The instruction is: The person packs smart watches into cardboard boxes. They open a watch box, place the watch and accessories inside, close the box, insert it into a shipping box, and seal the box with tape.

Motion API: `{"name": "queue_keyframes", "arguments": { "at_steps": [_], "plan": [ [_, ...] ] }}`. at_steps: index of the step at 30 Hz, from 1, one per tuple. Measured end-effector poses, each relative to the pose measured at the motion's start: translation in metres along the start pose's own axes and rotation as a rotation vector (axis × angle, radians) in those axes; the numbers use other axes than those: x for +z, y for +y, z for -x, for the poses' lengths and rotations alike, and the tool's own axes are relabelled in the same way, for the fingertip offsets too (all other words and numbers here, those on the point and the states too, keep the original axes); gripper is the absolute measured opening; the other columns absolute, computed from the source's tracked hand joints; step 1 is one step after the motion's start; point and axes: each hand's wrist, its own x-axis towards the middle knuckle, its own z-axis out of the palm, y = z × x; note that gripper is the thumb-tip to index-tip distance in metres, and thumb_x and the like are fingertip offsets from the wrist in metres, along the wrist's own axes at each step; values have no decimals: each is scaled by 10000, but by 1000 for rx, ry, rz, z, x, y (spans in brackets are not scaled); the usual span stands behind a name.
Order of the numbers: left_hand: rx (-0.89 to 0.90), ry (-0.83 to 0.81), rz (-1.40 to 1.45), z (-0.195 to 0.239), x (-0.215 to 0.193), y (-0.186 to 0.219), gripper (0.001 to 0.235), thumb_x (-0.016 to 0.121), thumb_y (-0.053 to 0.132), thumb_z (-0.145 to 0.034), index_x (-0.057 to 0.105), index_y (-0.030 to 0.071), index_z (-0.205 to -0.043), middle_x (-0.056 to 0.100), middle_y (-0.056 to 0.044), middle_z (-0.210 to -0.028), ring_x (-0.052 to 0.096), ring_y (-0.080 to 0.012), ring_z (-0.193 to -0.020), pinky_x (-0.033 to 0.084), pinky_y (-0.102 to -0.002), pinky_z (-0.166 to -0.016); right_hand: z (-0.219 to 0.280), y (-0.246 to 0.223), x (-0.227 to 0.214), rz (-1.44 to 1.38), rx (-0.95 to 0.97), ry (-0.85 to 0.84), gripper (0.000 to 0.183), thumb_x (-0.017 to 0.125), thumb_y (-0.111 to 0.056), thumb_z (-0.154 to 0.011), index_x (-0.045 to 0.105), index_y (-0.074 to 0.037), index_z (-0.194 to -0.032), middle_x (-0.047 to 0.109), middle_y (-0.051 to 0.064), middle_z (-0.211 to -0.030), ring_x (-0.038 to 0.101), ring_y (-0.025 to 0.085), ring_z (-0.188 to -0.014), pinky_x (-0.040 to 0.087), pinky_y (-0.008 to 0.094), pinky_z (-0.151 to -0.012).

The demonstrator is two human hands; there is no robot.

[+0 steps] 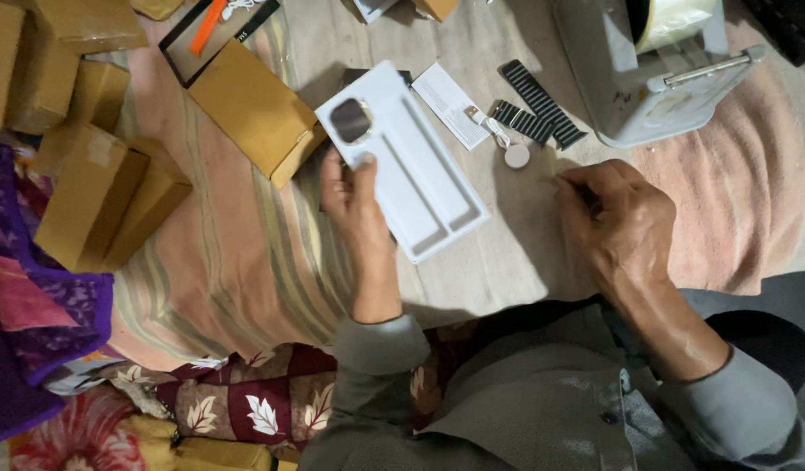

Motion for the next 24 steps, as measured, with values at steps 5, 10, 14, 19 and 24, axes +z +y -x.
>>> {"name": "queue_keyframes", "arguments": {
  "at_steps": [5, 10, 14, 19, 24],
  "plan": [
    [19, -2, 83, -1, -17, 5, 299, 654, 41, -977, 625, -49, -1260, 698, -84, -1098, 640, -132, -971, 512, -282, -911, -13, 7, 27, 137, -128, 31, 164, 811, -166, -958, 773, -42, -1058, 724, 120, -993, 697, 256, -842, 560, 370, -677],
    [-35, -11, 92, 10, -19, 6, 297, 643, 27, -975, 628, -42, -1263, 697, -73, -1065, 626, -114, -931, 501, -272, -875, -33, 2, 52, 324, -241, 111, 380, 846, -354, -870, 782, -68, -1113, 700, 114, -1010, 693, 264, -830, 543, 373, -621],
    [-53, -18, 85, 13, -15, 3, 322, 649, 36, -959, 625, -21, -1276, 694, -58, -1069, 613, -93, -933, 487, -257, -877, -34, 7, 49, 214, -120, 53, 294, 818, -292, -911, 762, -84, -1112, 693, 115, -1059, 705, 259, -824, 579, 384, -686],
    [-89, -60, 46, 11, -10, -4, 279, 676, 49, -994, 644, -33, -1259, 674, -41, -1043, 575, -81, -905, 466, -250, -851, -38, 15, 11, 131, -94, -116, 243, 762, -192, -998, 723, -19, -1164, 665, 132, -1133, 698, 207, -770, 591, 303, -631],
    [-136, -170, 46, 8, 4, -11, 282, 675, 100, -953, 657, 19, -1223, 706, -5, -990, 609, -71, -860, 489, -236, -787, -62, 0, -48, 248, -370, -213, 259, 773, -181, -917, 755, -57, -1144, 708, 85, -1185, 721, 208, -807, 583, 313, -698]
  ]
}}
